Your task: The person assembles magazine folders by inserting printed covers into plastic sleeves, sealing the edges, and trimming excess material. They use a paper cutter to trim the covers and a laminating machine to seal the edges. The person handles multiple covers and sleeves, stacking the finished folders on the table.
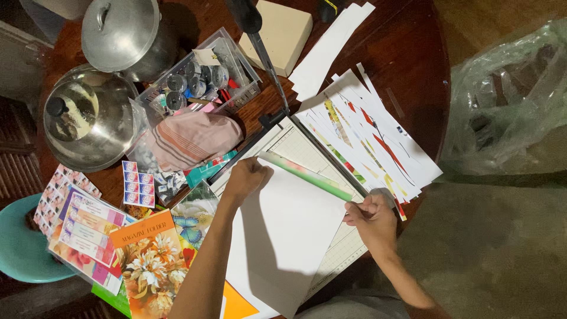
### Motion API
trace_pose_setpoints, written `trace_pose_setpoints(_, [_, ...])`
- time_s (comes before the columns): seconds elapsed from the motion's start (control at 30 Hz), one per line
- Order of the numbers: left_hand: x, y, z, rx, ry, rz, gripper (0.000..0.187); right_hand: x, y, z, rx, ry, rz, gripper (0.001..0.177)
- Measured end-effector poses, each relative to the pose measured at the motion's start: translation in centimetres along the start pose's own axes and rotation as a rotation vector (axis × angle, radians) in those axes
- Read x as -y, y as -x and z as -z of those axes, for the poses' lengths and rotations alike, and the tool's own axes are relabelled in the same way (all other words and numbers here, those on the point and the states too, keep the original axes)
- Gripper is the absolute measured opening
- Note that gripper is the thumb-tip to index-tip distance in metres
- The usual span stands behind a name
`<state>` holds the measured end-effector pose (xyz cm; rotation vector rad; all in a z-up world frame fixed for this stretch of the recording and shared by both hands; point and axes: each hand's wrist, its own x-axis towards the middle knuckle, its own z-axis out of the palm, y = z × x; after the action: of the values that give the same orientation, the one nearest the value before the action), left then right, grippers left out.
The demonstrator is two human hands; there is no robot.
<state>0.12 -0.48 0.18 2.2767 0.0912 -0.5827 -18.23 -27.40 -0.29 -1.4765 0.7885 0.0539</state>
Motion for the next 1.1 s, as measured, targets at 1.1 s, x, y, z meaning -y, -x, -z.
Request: trace_pose_setpoints(1.1, [-0.09, -0.09, -0.30, -0.042, 0.016, 0.014, 0.026, 0.70, 0.14, 0.04, 0.028, 0.045, -0.021, 0.024])
